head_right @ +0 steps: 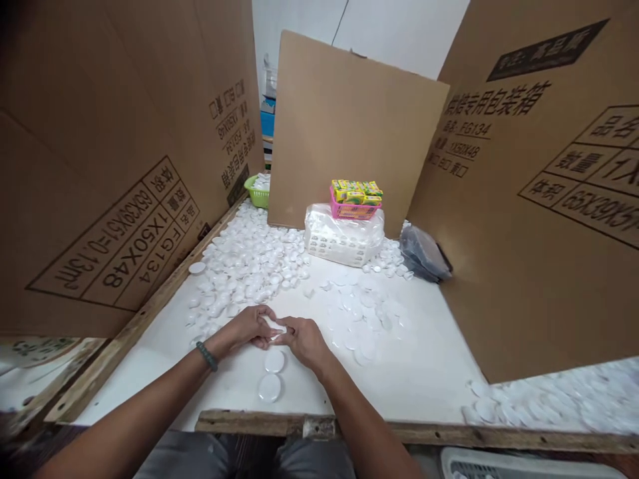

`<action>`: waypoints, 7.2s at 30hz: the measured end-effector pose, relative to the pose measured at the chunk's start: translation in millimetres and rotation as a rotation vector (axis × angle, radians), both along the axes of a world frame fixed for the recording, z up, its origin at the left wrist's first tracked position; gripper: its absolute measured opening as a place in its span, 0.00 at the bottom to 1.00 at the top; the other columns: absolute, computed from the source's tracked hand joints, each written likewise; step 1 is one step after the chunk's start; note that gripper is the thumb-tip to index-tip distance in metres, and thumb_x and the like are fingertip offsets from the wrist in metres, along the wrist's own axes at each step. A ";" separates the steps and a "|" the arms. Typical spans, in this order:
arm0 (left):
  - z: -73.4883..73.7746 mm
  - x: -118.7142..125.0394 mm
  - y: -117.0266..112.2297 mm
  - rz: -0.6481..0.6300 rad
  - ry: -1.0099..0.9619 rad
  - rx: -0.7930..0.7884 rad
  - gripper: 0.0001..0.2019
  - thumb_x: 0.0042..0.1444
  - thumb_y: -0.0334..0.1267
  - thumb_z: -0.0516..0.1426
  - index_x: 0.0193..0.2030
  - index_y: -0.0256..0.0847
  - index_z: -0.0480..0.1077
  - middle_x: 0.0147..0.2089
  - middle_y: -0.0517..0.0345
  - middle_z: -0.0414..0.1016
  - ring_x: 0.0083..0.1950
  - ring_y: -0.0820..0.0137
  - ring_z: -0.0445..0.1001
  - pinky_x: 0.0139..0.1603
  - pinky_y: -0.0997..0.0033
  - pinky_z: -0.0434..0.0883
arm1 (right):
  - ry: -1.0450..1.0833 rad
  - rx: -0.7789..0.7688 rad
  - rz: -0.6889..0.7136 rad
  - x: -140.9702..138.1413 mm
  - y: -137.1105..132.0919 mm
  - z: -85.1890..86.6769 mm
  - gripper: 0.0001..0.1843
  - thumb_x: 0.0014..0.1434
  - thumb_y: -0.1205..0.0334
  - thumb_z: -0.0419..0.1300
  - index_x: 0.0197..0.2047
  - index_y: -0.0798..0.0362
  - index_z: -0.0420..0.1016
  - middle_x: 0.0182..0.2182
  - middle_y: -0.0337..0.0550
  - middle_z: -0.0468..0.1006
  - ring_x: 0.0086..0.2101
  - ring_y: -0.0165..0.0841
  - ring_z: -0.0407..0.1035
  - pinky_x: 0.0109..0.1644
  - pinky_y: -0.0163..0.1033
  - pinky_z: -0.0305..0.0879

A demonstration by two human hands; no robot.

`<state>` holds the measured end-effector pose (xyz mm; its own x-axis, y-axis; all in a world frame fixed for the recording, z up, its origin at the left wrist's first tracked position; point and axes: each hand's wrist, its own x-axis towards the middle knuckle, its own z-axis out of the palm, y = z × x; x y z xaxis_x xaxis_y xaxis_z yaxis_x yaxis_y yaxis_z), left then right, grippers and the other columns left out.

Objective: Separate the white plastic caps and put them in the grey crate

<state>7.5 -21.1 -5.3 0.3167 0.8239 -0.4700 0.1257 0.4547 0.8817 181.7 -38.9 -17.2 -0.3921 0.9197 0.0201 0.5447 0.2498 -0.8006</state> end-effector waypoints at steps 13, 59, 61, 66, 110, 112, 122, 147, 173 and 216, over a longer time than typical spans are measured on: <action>6.8 -30.7 -15.0 -0.310 0.391 0.456 0.18 0.49 0.51 0.56 0.23 0.36 0.73 0.23 0.59 0.71 0.27 0.70 0.67 0.27 0.75 0.58 | -0.530 0.277 -0.477 23.5 73.1 12.8 0.08 0.58 0.60 0.56 0.30 0.54 0.70 0.33 0.45 0.71 0.37 0.35 0.65 0.37 0.36 0.58; -16.4 4.0 -6.5 0.042 0.510 0.782 0.12 0.56 0.42 0.51 0.36 0.41 0.74 0.33 0.58 0.74 0.33 0.72 0.69 0.35 0.72 0.64 | -0.810 0.582 -0.219 49.4 42.6 11.8 0.17 0.53 0.80 0.46 0.33 0.57 0.74 0.27 0.48 0.76 0.35 0.38 0.65 0.42 0.43 0.55; -18.2 2.6 -5.8 0.072 0.478 0.760 0.12 0.56 0.43 0.52 0.35 0.41 0.74 0.33 0.58 0.74 0.33 0.71 0.69 0.35 0.72 0.64 | -0.608 0.559 -0.330 48.4 36.3 12.4 0.18 0.56 0.76 0.45 0.41 0.56 0.74 0.33 0.48 0.78 0.38 0.38 0.66 0.43 0.42 0.58; -22.8 0.4 -4.6 0.094 0.420 0.726 0.19 0.47 0.46 0.61 0.44 0.41 0.71 0.38 0.57 0.73 0.30 0.73 0.68 0.34 0.72 0.66 | -0.051 0.116 -0.444 24.8 17.5 3.4 0.14 0.60 0.60 0.50 0.43 0.53 0.74 0.29 0.42 0.78 0.30 0.34 0.70 0.33 0.38 0.65; -31.7 -8.8 -8.4 0.004 0.310 0.759 0.32 0.47 0.40 0.61 0.60 0.43 0.58 0.42 0.56 0.73 0.36 0.71 0.70 0.41 0.69 0.68 | -0.210 0.343 -0.107 -13.7 0.8 -7.9 0.19 0.59 0.66 0.52 0.54 0.50 0.68 0.40 0.45 0.79 0.42 0.36 0.71 0.46 0.42 0.66; -28.0 -10.1 -7.9 0.016 0.230 0.711 0.26 0.47 0.41 0.61 0.54 0.42 0.63 0.38 0.58 0.74 0.35 0.71 0.71 0.39 0.71 0.68 | -0.019 0.154 -0.230 -12.6 3.3 -8.1 0.18 0.59 0.61 0.54 0.52 0.51 0.69 0.35 0.42 0.80 0.36 0.35 0.73 0.42 0.40 0.69; -15.6 -8.1 7.7 0.076 0.062 0.199 0.15 0.40 0.39 0.64 0.33 0.37 0.65 0.16 0.66 0.67 0.17 0.75 0.65 0.19 0.77 0.61 | -0.120 0.340 0.032 -1.3 6.8 -1.0 0.18 0.57 0.61 0.59 0.51 0.46 0.72 0.43 0.43 0.75 0.45 0.36 0.65 0.48 0.43 0.65; -10.1 -2.4 12.4 0.048 0.069 0.038 0.20 0.28 0.38 0.69 0.25 0.37 0.63 0.17 0.66 0.68 0.19 0.75 0.67 0.21 0.76 0.65 | 0.025 0.072 0.010 -0.5 7.9 -1.4 0.15 0.51 0.54 0.64 0.40 0.53 0.75 0.25 0.36 0.69 0.25 0.27 0.62 0.30 0.32 0.58; -16.4 -10.2 -11.4 0.005 0.277 0.612 0.16 0.48 0.49 0.59 0.38 0.40 0.76 0.35 0.57 0.77 0.32 0.70 0.70 0.33 0.73 0.65 | -0.733 0.402 -0.497 26.6 27.1 13.0 0.17 0.57 0.75 0.47 0.42 0.56 0.73 0.36 0.48 0.78 0.38 0.36 0.69 0.41 0.39 0.58; -24.7 -5.3 -14.6 0.103 0.406 0.717 0.25 0.50 0.35 0.58 0.56 0.38 0.61 0.45 0.53 0.73 0.31 0.73 0.70 0.37 0.70 0.67 | -0.354 0.488 0.036 -18.0 24.6 11.5 0.18 0.60 0.71 0.50 0.52 0.51 0.68 0.35 0.44 0.75 0.37 0.32 0.68 0.41 0.36 0.66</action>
